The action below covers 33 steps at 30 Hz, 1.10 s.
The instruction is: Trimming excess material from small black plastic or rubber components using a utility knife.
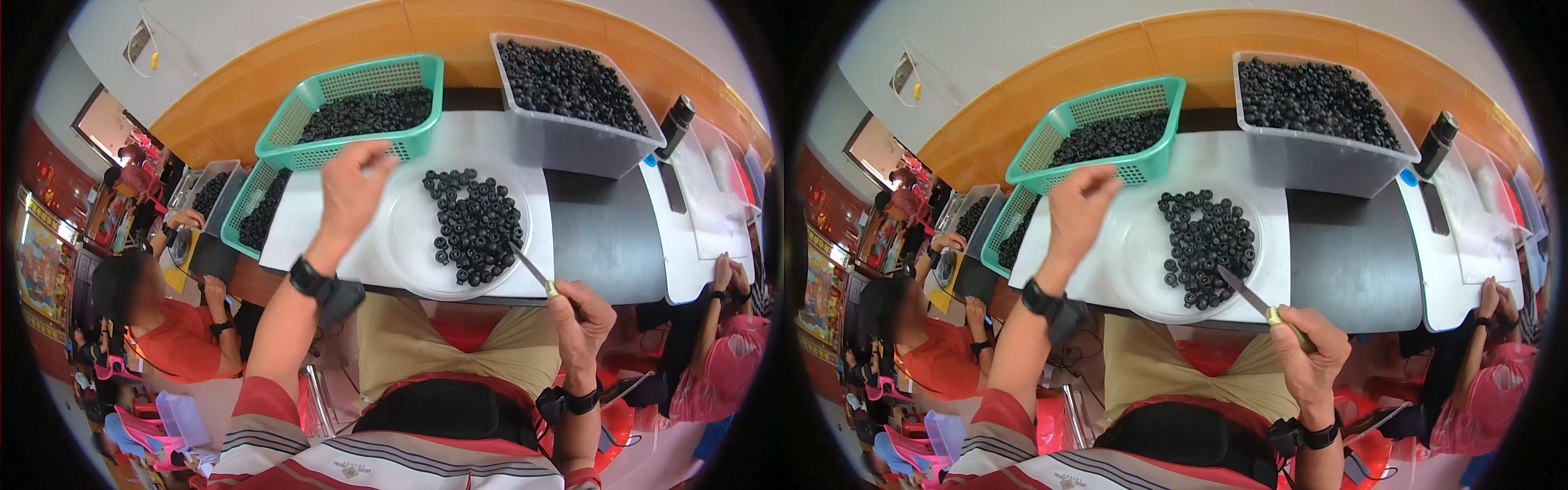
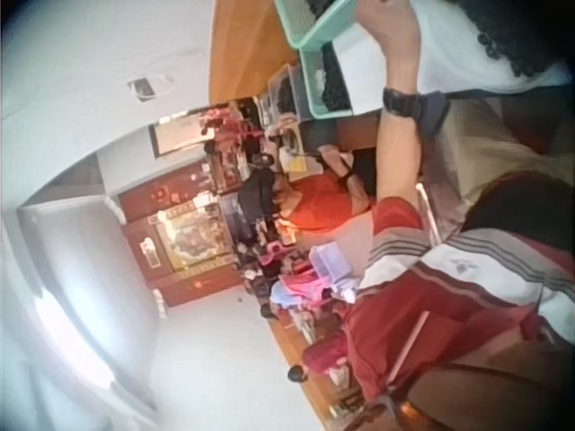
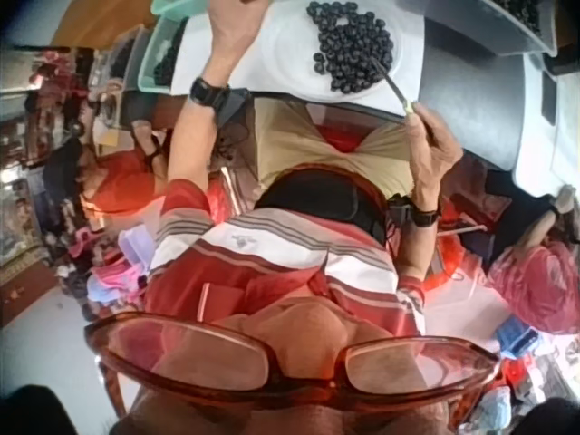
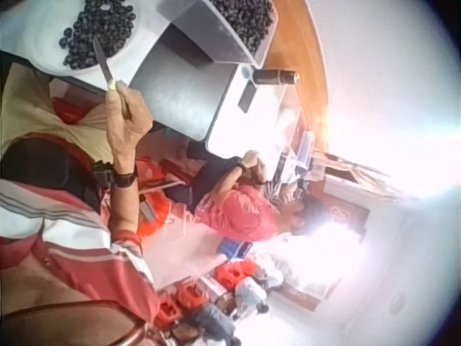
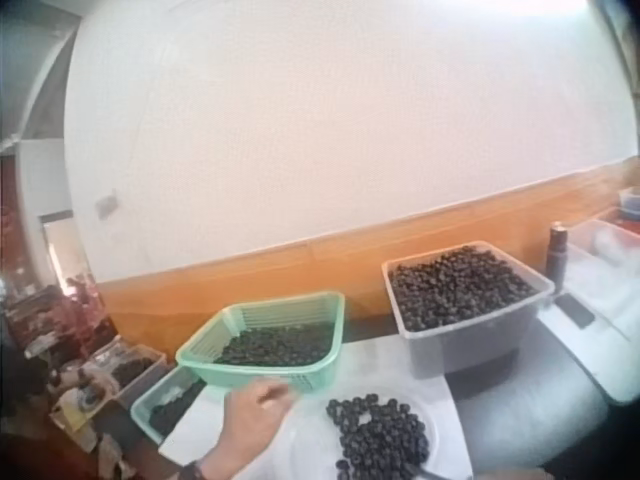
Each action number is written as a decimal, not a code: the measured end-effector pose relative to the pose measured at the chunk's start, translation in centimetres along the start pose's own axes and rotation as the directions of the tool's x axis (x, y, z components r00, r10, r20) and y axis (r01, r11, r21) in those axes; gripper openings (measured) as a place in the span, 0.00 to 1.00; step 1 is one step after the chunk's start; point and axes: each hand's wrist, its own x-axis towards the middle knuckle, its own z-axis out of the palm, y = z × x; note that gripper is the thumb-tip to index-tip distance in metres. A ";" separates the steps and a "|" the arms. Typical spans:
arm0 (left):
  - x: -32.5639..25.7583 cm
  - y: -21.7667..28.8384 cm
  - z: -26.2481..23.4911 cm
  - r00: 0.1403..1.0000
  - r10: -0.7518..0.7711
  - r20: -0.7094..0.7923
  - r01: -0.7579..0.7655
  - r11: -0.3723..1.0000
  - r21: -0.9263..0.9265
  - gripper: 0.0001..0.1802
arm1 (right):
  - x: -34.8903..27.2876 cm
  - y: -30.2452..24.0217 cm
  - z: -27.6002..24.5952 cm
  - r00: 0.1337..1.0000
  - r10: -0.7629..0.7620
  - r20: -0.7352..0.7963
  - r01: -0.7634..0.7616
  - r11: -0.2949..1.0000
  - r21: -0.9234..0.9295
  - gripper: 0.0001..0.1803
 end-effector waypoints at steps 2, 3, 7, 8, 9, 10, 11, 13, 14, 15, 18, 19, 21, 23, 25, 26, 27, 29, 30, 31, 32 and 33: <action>-3.1 1.6 0.9 0.967 0.028 0.253 -0.008 0.997 -0.082 0.11 | -0.4 0.5 -0.5 0.998 -0.003 -0.061 0.003 1.000 -0.003 0.09; -4.2 2.6 1.0 0.967 0.020 0.255 0.001 0.997 -0.082 0.11 | -0.5 0.4 -0.5 0.997 0.026 -0.068 -0.024 0.999 0.029 0.10; -5.8 3.7 1.4 0.844 0.076 0.530 -0.152 0.983 0.101 0.09 | -0.7 0.2 -0.2 0.997 0.046 -0.065 -0.042 0.997 0.062 0.10; -6.0 3.5 1.5 0.827 0.052 0.560 -0.152 0.979 0.134 0.09 | -0.6 0.2 -0.1 0.998 0.034 -0.053 -0.030 0.997 0.066 0.10; -5.9 3.4 1.5 0.827 0.052 0.559 -0.152 0.979 0.134 0.09 | -0.7 0.2 0.0 0.999 0.021 -0.045 -0.018 0.997 0.070 0.10; -5.8 3.2 1.4 0.800 0.029 0.599 -0.132 0.983 0.129 0.09 | -0.6 0.1 0.2 0.999 0.021 -0.045 -0.018 0.997 0.070 0.10; -5.7 3.1 1.4 0.770 0.007 0.638 -0.112 0.986 0.125 0.09 | -0.6 0.1 0.3 1.000 -0.003 -0.029 0.005 0.997 0.075 0.10; -5.6 3.2 1.2 0.757 -0.007 0.653 -0.106 0.985 0.134 0.10 | -0.7 0.1 0.3 0.999 -0.028 -0.016 0.029 0.997 0.077 0.10; -5.6 3.3 1.2 0.744 -0.023 0.668 -0.100 0.984 0.145 0.10 | -0.8 0.1 0.3 1.000 -0.024 -0.007 0.024 0.997 0.067 0.10; -5.6 3.3 1.2 0.744 -0.023 0.668 -0.099 0.984 0.145 0.10 | -0.8 0.2 0.3 1.000 -0.019 0.003 0.018 0.998 0.060 0.10; -5.8 3.4 1.1 0.737 0.013 0.676 -0.120 0.986 0.112 0.11 | -0.9 0.3 0.3 1.000 -0.004 0.003 0.004 0.997 0.072 0.10; -6.0 3.6 1.1 0.746 0.040 0.665 -0.166 0.978 0.127 0.11 | -0.9 0.3 0.3 1.000 -0.003 0.002 0.003 0.998 0.070 0.10; -6.2 3.8 1.1 0.753 0.068 0.654 -0.211 0.967 0.144 0.11 | -0.9 0.3 0.3 1.000 0.007 -0.001 -0.007 0.996 0.085 0.10; -6.2 4.0 1.0 0.764 0.110 0.635 -0.230 0.967 0.109 0.09 | -0.9 0.4 0.3 1.000 0.002 0.005 -0.003 0.996 0.089 0.10; -6.0 4.0 1.0 0.755 0.118 0.645 -0.223 0.971 0.083 0.09 | -0.9 0.5 0.2 1.000 -0.003 0.009 0.002 0.996 0.090 0.10; -5.9 4.1 1.0 0.746 0.125 0.654 -0.215 0.975 0.059 0.08 | -1.0 0.5 0.2 1.000 0.009 0.008 -0.010 0.996 0.091 0.10; -5.8 4.2 1.0 0.746 0.127 0.654 -0.216 0.975 0.057 0.08 | -1.0 0.5 0.2 1.000 0.021 0.006 -0.021 0.996 0.092 0.10; -5.6 4.4 1.1 0.732 0.010 0.682 -0.058 0.997 0.048 0.10 | -0.9 0.7 0.2 1.000 0.013 0.008 -0.014 0.995 0.098 0.10; -5.6 4.6 1.1 0.731 0.012 0.683 -0.059 0.997 0.045 0.10 | -0.9 0.8 0.2 1.000 0.007 0.010 -0.008 0.994 0.105 0.10; -5.6 4.7 1.1 0.758 -0.014 0.652 0.029 0.999 -0.012 0.11 | -0.8 0.8 0.2 1.000 0.007 0.008 -0.008 0.995 0.102 0.10; -5.7 4.7 1.1 0.782 -0.045 0.622 0.115 0.991 -0.073 0.12 | -0.8 0.9 0.3 1.000 0.011 0.007 -0.012 0.994 0.105 0.10; -5.8 4.7 1.1 0.782 -0.044 0.621 0.115 0.991 -0.073 0.12 | -0.7 0.8 0.4 1.000 0.015 0.008 -0.015 0.994 0.109 0.10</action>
